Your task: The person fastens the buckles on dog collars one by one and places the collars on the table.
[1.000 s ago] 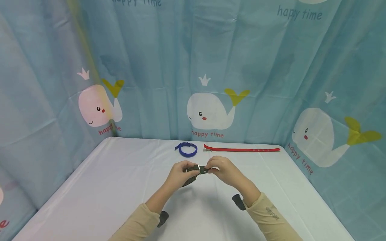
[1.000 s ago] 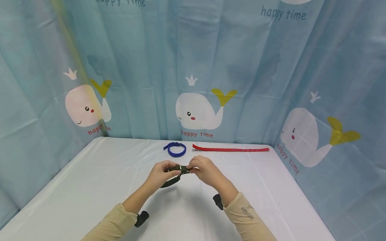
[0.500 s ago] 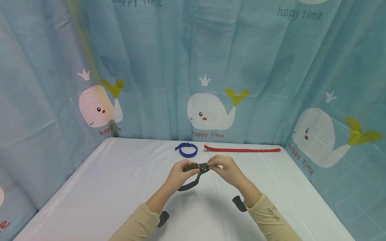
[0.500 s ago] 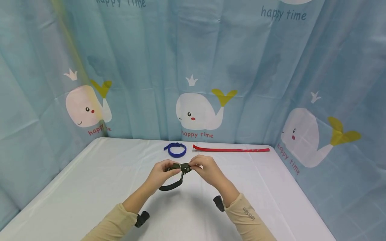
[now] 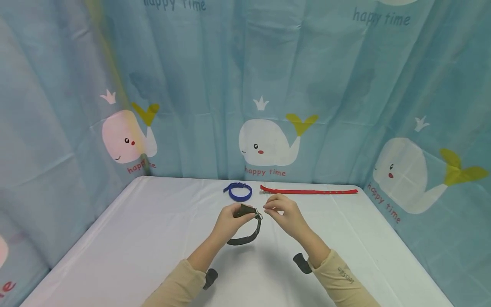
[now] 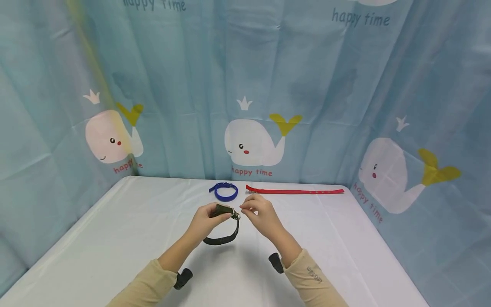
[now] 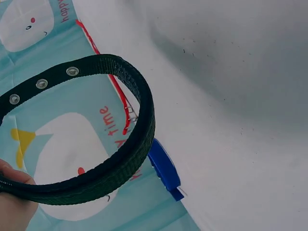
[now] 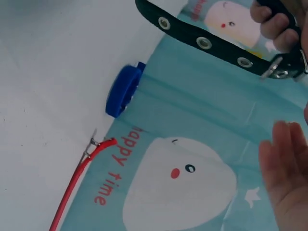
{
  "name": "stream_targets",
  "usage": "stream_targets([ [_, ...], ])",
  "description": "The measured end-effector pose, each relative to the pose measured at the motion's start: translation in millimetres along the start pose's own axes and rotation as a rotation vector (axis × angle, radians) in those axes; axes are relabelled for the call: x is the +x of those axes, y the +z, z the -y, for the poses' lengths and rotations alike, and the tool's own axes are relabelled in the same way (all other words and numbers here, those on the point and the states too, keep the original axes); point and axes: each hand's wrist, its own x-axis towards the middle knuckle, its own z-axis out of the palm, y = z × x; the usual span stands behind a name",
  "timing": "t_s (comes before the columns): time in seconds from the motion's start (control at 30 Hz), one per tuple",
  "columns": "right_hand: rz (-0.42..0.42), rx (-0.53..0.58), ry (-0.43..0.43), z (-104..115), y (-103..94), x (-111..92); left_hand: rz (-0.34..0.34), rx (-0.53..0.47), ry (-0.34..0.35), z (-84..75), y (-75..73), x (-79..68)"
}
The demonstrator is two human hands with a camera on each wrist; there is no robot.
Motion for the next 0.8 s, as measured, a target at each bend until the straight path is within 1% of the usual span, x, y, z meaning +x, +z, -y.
stream_targets([
  [0.07,-0.011,-0.006,0.007,1.6,-1.7,1.4,-0.004,0.006,-0.005,0.8,-0.1,0.5],
  [0.1,-0.008,-0.009,0.013,2.7,-2.1,2.5,-0.004,0.008,-0.019,-3.4,0.2,-0.7],
  [0.23,0.042,-0.021,0.013,8.2,-2.0,6.7,0.023,0.034,-0.006,-5.3,4.5,-0.4],
  [0.3,0.069,-0.025,-0.004,11.0,-1.4,9.1,0.035,0.059,0.015,-6.6,6.4,-1.3],
  [0.33,0.079,-0.028,-0.019,12.3,-1.2,10.2,0.045,0.061,0.025,-3.0,7.4,-0.4],
  [0.37,0.089,-0.032,-0.033,13.2,-1.1,11.3,0.051,0.07,0.03,-3.5,8.0,-1.0],
  [0.43,0.107,-0.044,-0.06,15.1,-1.2,13.5,0.058,0.081,0.029,-3.4,9.3,-1.7],
  [0.5,0.127,-0.054,-0.067,16.6,-1.8,14.7,0.063,0.089,0.028,-3.2,10.4,-2.3],
  [0.8,0.214,-0.077,-0.011,21.1,-4.0,16.9,0.052,0.129,0.031,-2.4,14.1,-3.0],
])
